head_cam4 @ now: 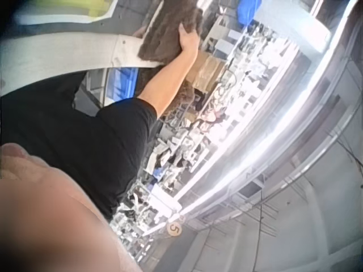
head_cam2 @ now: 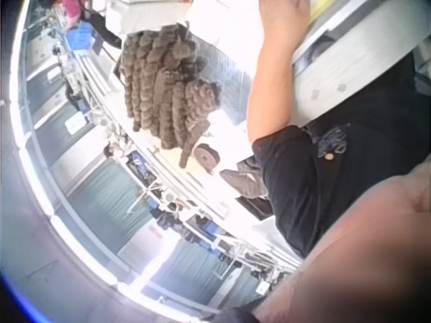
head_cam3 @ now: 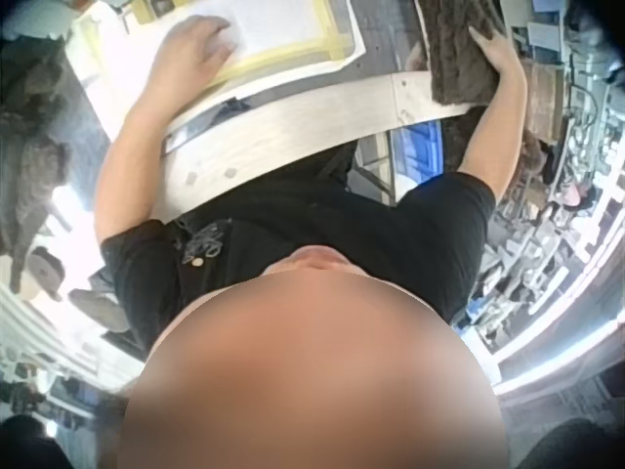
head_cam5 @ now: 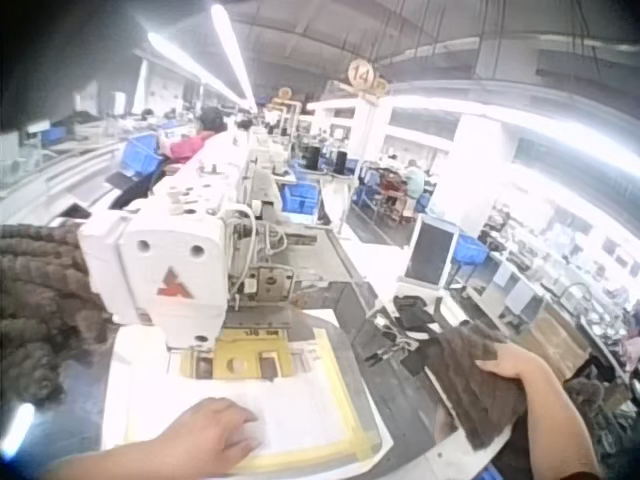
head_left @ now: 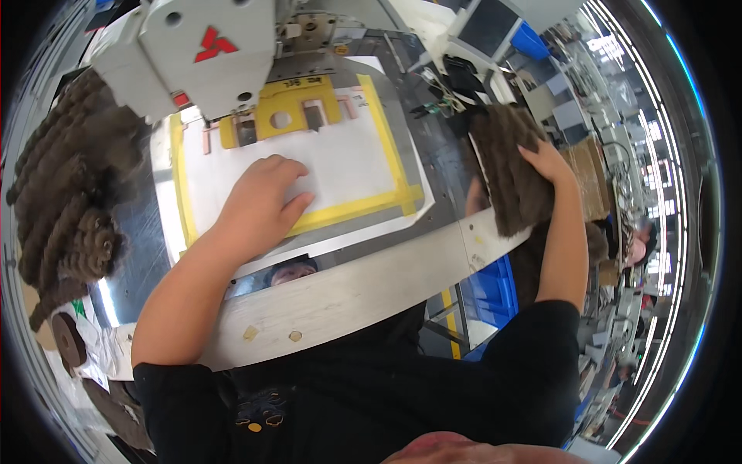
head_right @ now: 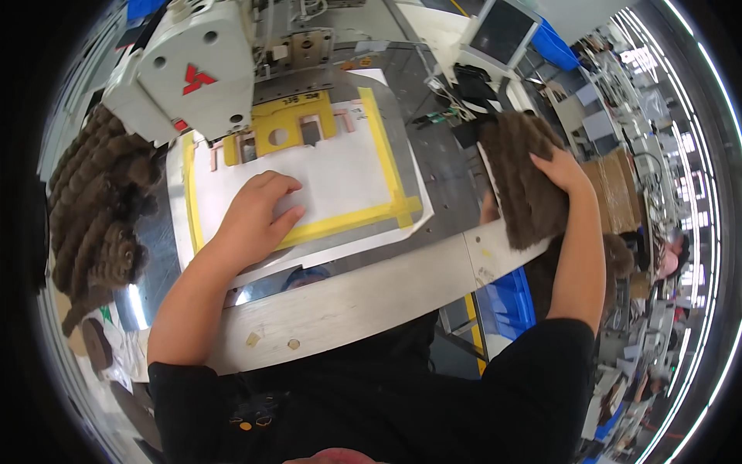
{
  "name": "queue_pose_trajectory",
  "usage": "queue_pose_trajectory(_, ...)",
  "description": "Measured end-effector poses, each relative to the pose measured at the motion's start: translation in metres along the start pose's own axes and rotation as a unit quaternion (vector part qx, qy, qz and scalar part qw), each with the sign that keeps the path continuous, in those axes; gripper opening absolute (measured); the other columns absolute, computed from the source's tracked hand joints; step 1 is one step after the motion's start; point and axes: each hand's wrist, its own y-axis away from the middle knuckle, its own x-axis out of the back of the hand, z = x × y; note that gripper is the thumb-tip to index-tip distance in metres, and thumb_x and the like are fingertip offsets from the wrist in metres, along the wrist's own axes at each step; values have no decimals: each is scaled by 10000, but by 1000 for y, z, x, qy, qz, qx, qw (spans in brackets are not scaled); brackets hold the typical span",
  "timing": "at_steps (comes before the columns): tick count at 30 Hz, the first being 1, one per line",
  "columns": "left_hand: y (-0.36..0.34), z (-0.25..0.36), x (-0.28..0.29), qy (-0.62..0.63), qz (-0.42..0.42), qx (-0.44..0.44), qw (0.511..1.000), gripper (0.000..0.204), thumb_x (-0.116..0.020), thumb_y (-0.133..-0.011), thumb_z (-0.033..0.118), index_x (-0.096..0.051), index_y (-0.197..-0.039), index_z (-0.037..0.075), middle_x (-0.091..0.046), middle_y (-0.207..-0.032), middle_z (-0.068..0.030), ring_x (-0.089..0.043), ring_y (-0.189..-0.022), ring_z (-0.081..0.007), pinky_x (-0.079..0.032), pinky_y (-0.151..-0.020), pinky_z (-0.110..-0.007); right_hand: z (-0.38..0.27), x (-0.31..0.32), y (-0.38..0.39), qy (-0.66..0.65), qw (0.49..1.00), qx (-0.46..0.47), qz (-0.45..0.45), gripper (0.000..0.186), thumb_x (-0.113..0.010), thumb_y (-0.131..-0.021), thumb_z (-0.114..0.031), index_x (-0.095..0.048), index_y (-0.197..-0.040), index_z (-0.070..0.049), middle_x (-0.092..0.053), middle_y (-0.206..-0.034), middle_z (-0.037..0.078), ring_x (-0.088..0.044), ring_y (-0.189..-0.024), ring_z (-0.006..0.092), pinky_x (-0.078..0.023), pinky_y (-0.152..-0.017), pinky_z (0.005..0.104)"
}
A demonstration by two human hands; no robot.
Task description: Sewing fur pieces and tails onto a base material using an industrial fur sewing machine.
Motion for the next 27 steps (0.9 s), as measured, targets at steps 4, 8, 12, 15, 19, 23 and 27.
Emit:
queue_pose_trajectory(4,8,-4,1,-32,4,-16,999,306,-766,-913,166,-694,-1174,25,-675,-1135,-183,-634,-1119,-391,-515,-998,-468,-11,4,-10,74,997,7,-4,708,-731,-943,-449,-612,-1410,71,-695,-1345,279,-649,-1302,392,-486,-1096,448)
queue_pose_trajectory(8,-5,-14,-18,-23,6,-68,997,287,-772,-907,208,-697,-1124,36,-675,-1111,-176,-629,-1131,-398,-514,-996,-488,32,10,-19,-16,998,35,-48,654,-736,-971,-337,-580,-1451,79,-682,-1401,225,-621,-1342,330,-461,-1139,414)
queue_pose_trajectory(12,-4,-15,-24,-69,-8,-48,996,302,-769,-916,282,-709,-1084,38,-682,-1087,-165,-642,-1105,-377,-521,-948,-489,55,12,-62,119,990,52,-59,621,-724,-964,-302,-580,-1478,15,-651,-1424,255,-614,-1334,409,-464,-1142,459)
queue_pose_trajectory(15,27,11,15,-135,-39,-8,990,317,-762,-920,318,-710,-1060,39,-693,-1057,-150,-656,-1086,-356,-522,-930,-474,-131,24,-2,240,971,6,5,579,-700,-1000,-288,-575,-1489,-3,-608,-1478,244,-565,-1382,414,-441,-1158,457)
queue_pose_trajectory(19,83,-7,56,-175,43,50,982,309,-751,-929,335,-724,-1066,59,-715,-1061,-149,-683,-1049,-347,-528,-933,-473,-173,-42,-31,25,941,288,178,394,-623,-1077,-213,-622,-1433,-44,-623,-1466,195,-563,-1385,360,-420,-1169,426)
queue_pose_trajectory(23,187,-56,136,-209,186,361,890,282,-751,-944,313,-783,-1149,123,-760,-1117,-142,-710,-1044,-357,-568,-900,-454,-267,-116,1,-24,887,437,146,317,-647,-1059,-178,-675,-1332,-19,-658,-1411,184,-617,-1319,357,-462,-1123,425)
queue_pose_trajectory(27,353,-79,187,-328,416,457,714,240,-667,-981,293,-742,-985,65,-753,-970,-194,-712,-938,-429,-557,-826,-508,-279,-152,14,-97,868,474,112,218,-669,-1038,-127,-716,-1195,16,-715,-1281,167,-681,-1195,353,-524,-1037,429)
